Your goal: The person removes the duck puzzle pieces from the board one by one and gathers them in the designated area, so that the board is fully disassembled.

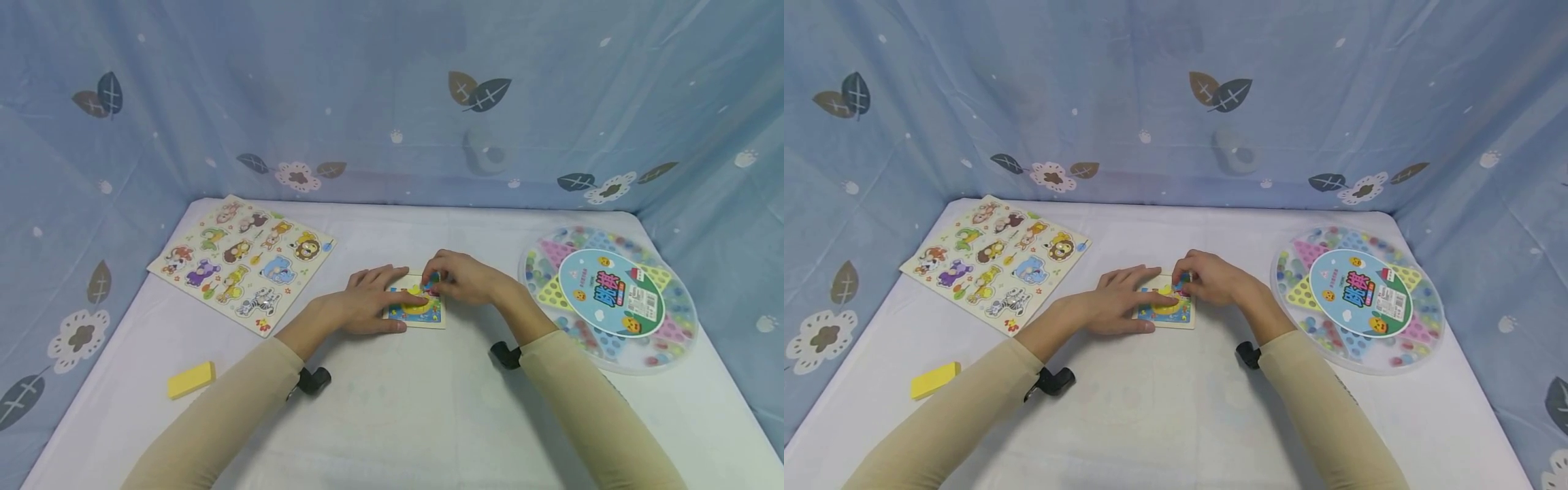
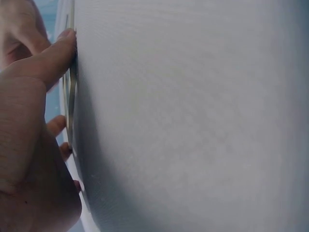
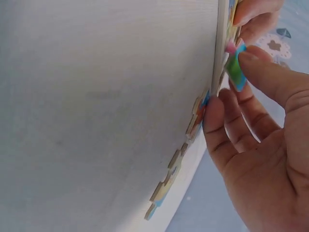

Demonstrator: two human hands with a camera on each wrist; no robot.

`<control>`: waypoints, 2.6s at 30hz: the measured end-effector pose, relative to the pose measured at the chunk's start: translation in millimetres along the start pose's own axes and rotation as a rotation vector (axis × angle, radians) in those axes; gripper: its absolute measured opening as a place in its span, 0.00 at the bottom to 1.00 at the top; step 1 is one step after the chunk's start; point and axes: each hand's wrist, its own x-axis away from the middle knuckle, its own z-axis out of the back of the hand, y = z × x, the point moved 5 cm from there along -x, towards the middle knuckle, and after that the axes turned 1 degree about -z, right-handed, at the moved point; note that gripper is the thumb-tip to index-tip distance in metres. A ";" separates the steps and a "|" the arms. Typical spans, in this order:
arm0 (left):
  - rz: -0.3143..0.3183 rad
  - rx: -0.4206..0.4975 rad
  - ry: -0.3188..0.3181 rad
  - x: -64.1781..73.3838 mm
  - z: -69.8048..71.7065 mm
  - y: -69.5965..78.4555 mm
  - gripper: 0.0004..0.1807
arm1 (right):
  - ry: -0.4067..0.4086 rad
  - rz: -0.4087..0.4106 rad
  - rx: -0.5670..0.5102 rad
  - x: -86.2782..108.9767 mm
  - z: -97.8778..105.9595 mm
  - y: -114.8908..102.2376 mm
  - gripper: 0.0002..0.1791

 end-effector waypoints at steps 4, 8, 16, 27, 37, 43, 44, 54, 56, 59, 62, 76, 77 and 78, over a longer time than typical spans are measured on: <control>0.004 -0.001 -0.005 -0.4 -0.8 -0.4 0.32 | 0.034 0.035 -0.008 1.9 1.1 -0.1 0.11; 0.017 -0.004 -0.016 -0.9 -0.5 -0.7 0.32 | 0.060 0.039 -0.033 3.8 2.8 0.6 0.15; 0.033 -0.002 -0.025 -1.5 -1.2 -1.7 0.32 | 0.076 0.016 -0.105 7.5 7.5 -1.6 0.18; 0.035 -0.001 -0.018 -2.6 -1.7 -2.3 0.32 | 0.085 -0.026 -0.177 25.0 18.1 3.6 0.18; 0.039 0.018 -0.015 -1.4 -2.3 -1.7 0.32 | 0.092 -0.046 -0.200 44.3 27.8 15.8 0.17; 0.035 0.025 -0.007 -0.9 -2.9 -1.6 0.32 | 0.100 -0.060 -0.179 58.4 35.8 24.1 0.17; 0.034 0.026 -0.006 -0.8 -3.0 -1.5 0.32 | 0.100 -0.069 -0.174 61.1 36.8 26.5 0.17; 0.028 0.021 0.002 -0.5 -3.0 -1.0 0.32 | 0.126 -0.130 -0.113 84.3 45.5 50.7 0.17; 0.027 0.027 0.001 -0.5 -3.1 -0.9 0.32 | 0.125 -0.142 -0.111 87.6 46.5 54.1 0.17; 0.027 0.034 -0.001 -1.1 -3.9 -1.5 0.32 | 0.117 -0.158 -0.111 92.1 47.5 57.3 0.16; 0.030 0.037 -0.002 -1.4 -4.6 -2.1 0.32 | 0.104 -0.163 -0.104 95.7 48.2 58.0 0.16; 0.030 0.035 0.003 -0.9 -3.6 -1.6 0.32 | 0.054 -0.167 -0.054 99.8 49.0 59.3 0.16; 0.031 0.038 0.001 -0.8 -3.2 -1.4 0.33 | 0.043 -0.174 -0.051 99.6 48.6 59.6 0.16; 0.031 0.038 0.001 -0.8 -3.0 -1.2 0.33 | 0.033 -0.182 -0.046 99.1 48.2 59.7 0.15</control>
